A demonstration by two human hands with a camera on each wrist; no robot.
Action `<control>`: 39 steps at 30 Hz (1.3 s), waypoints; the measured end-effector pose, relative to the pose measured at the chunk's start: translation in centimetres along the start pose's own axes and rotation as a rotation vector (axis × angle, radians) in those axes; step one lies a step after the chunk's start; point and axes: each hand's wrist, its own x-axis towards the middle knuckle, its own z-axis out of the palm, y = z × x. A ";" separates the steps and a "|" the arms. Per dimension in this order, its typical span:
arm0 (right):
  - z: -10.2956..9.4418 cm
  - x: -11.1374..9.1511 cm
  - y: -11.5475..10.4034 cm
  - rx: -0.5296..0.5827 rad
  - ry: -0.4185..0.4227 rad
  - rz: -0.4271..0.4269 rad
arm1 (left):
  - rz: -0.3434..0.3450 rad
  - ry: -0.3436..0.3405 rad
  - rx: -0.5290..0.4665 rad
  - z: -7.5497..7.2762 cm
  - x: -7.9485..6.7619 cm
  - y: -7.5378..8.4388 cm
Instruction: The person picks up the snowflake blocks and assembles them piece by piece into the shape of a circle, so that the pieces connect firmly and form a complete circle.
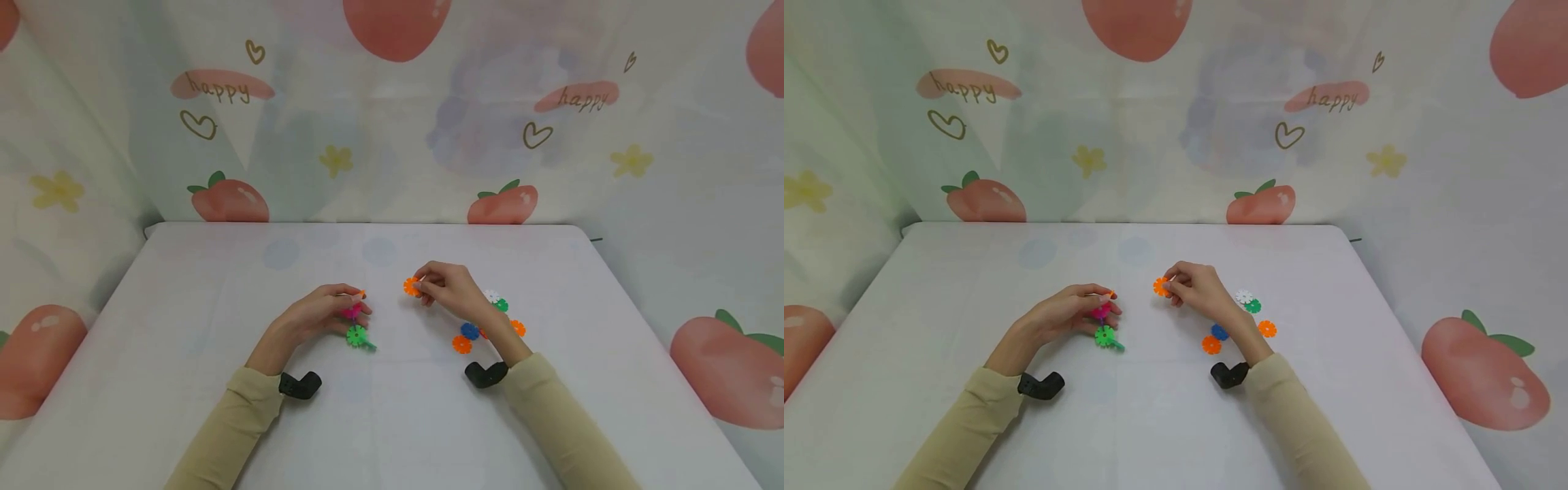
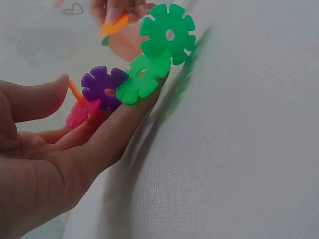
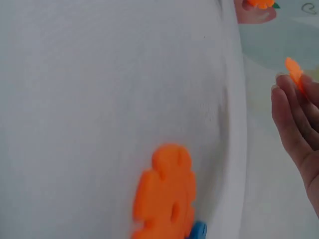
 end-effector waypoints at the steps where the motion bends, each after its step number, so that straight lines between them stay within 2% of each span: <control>1: 0.3 0.3 -0.2 0.004 0.000 -0.004 | 0.004 -0.005 0.002 0.0 0.0 0.0; 15: 4.0 3.0 -2.1 0.077 -0.016 -0.059 | 0.023 -0.017 0.030 0.3 0.0 0.0; 24: 4.7 3.5 -2.4 0.083 -0.058 -0.066 | 0.047 -0.023 0.037 0.1 0.0 -0.1; 39: 5.2 3.8 -2.5 0.089 -0.004 -0.073 | 0.055 0.017 0.059 0.3 -0.3 0.2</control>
